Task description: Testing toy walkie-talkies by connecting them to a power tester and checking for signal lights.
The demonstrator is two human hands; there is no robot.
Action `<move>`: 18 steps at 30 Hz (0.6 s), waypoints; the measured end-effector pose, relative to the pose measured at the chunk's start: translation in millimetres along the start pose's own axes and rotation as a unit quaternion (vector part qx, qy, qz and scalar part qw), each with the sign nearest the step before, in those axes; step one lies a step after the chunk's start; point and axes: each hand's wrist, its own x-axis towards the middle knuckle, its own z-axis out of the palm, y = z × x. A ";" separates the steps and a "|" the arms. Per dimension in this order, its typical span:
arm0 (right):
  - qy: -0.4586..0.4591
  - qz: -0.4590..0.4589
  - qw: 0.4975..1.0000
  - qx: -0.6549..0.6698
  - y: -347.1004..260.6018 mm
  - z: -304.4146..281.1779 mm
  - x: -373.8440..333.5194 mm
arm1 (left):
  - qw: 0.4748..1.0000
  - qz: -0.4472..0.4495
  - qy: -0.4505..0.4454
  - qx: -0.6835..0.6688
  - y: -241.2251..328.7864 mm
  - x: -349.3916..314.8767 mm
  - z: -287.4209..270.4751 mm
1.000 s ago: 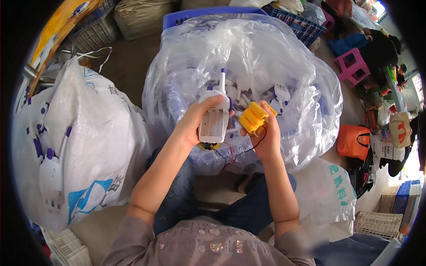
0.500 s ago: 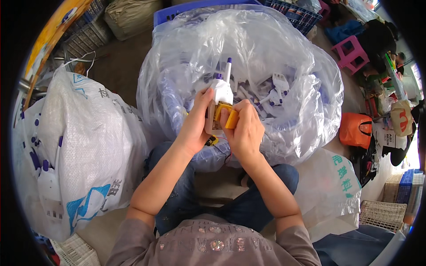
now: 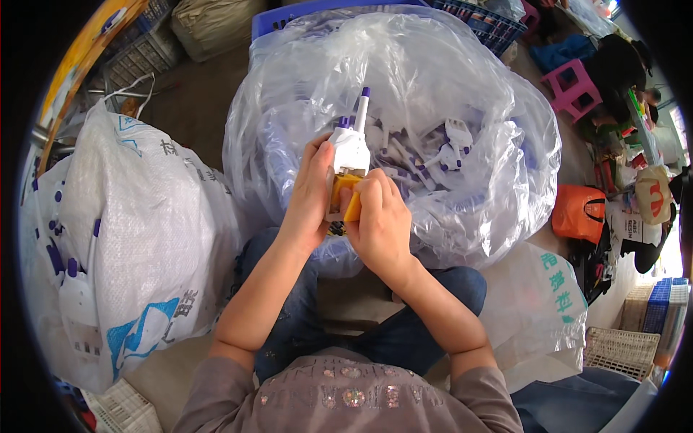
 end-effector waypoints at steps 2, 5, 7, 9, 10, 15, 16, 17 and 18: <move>0.002 -0.002 1.000 0.004 -0.6 -1.1 -1.2 | 1.000 0.000 0.004 0.013 1.3 -1.0 3.0; 0.008 -0.009 1.000 0.000 -1.4 -6.3 1.3 | 1.000 0.005 -0.001 0.013 6.7 -1.8 10.0; -0.007 -0.021 0.999 -0.024 1.3 -13.4 5.8 | 0.998 -0.015 -0.040 -0.039 11.4 0.6 12.4; 0.023 -0.047 0.997 -0.054 7.2 -21.4 17.6 | 0.998 -0.037 -0.043 -0.036 16.1 4.1 12.3; 0.049 -0.074 0.992 -0.085 11.5 -25.3 22.3 | 0.996 -0.060 -0.045 -0.037 16.6 5.8 14.0; 0.044 -0.061 0.996 -0.058 23.3 -24.8 19.5 | 0.998 -0.059 0.025 0.000 7.5 4.4 22.1; 0.048 -0.047 0.997 -0.049 23.2 -24.2 18.5 | 0.998 -0.044 0.053 0.011 6.3 3.4 23.5; 0.052 -0.034 0.997 -0.041 23.3 -23.4 17.4 | 0.998 -0.044 0.053 0.011 5.0 2.5 23.5; 0.051 -0.034 0.997 -0.041 22.7 -21.7 16.0 | 0.999 0.000 0.043 0.031 3.3 1.7 22.9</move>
